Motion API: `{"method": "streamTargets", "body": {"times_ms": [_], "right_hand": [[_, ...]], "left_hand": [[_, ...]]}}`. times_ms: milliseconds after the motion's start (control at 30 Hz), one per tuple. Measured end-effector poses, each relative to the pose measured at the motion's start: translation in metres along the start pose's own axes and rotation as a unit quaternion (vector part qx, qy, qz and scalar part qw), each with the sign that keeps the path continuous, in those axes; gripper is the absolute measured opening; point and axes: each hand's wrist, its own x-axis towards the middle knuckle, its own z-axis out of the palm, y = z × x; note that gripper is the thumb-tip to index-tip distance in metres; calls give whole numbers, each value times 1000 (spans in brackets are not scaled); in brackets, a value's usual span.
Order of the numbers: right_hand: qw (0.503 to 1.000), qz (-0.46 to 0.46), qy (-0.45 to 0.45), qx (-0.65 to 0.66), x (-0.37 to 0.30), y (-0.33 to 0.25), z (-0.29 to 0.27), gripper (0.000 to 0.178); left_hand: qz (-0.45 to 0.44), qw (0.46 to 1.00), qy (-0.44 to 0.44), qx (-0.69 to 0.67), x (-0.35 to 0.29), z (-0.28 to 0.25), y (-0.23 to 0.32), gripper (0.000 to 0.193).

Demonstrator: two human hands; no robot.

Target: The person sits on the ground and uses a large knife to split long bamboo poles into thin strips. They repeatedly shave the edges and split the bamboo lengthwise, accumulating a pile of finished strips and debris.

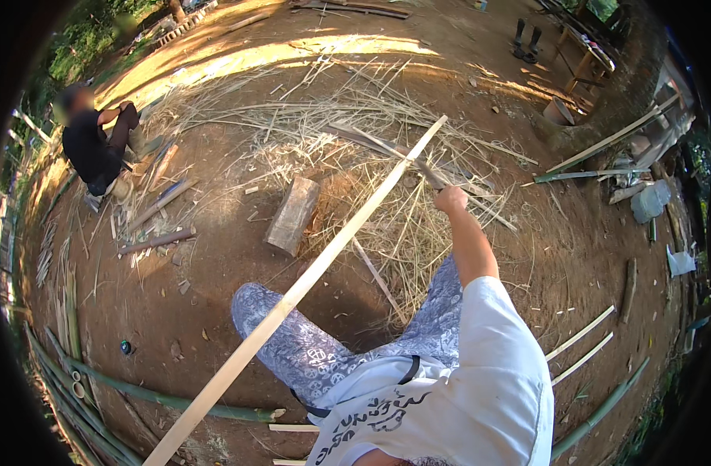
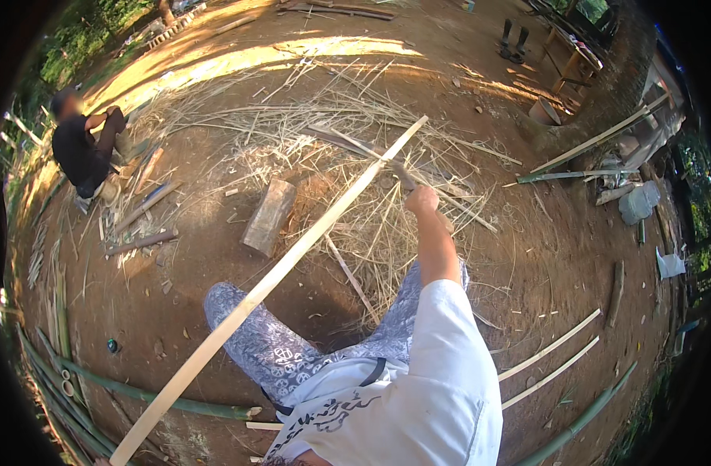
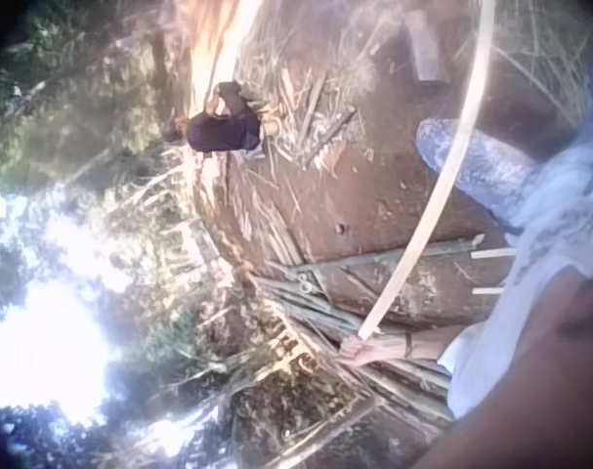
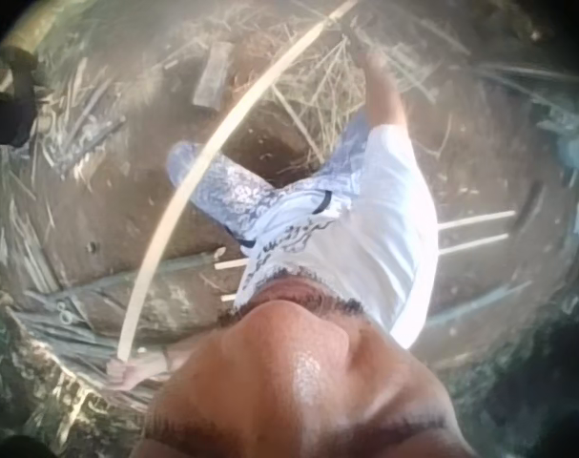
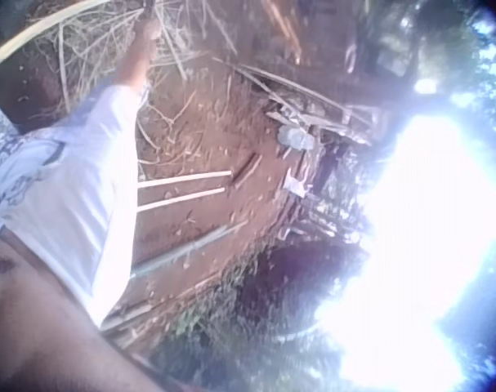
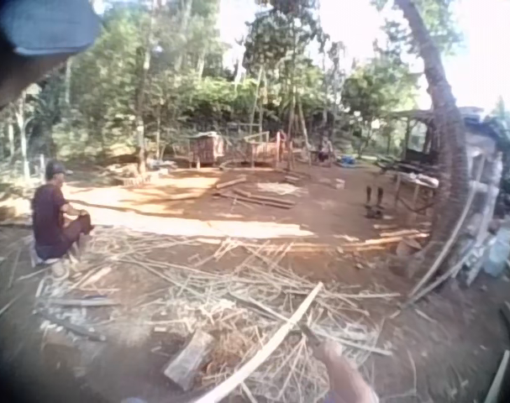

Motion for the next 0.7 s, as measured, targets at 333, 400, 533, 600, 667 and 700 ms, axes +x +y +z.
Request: {"method": "streamTargets", "body": {"times_ms": [333,400,533,600,667,700], "right_hand": [[745,32,-236,623,-91,-51,-25,36],[689,39,-249,679,-115,-73,-6,43],[563,84,-256,781,-149,-130,5,37],[576,96,-232,778,-151,-153,4,30],[568,117,-202,789,-144,-163,8,24],[555,135,-190,798,-140,-168,9,25]], "left_hand": [[-48,995,-65,-51,39,-48,10,45],[-57,989,-88,-102,45,-31,-1,41],[-48,975,-120,-183,38,-9,4,48],[-44,968,-121,-214,30,0,7,57],[-32,961,-112,-252,20,11,3,68],[-20,959,-104,-263,13,19,1,74]]}}
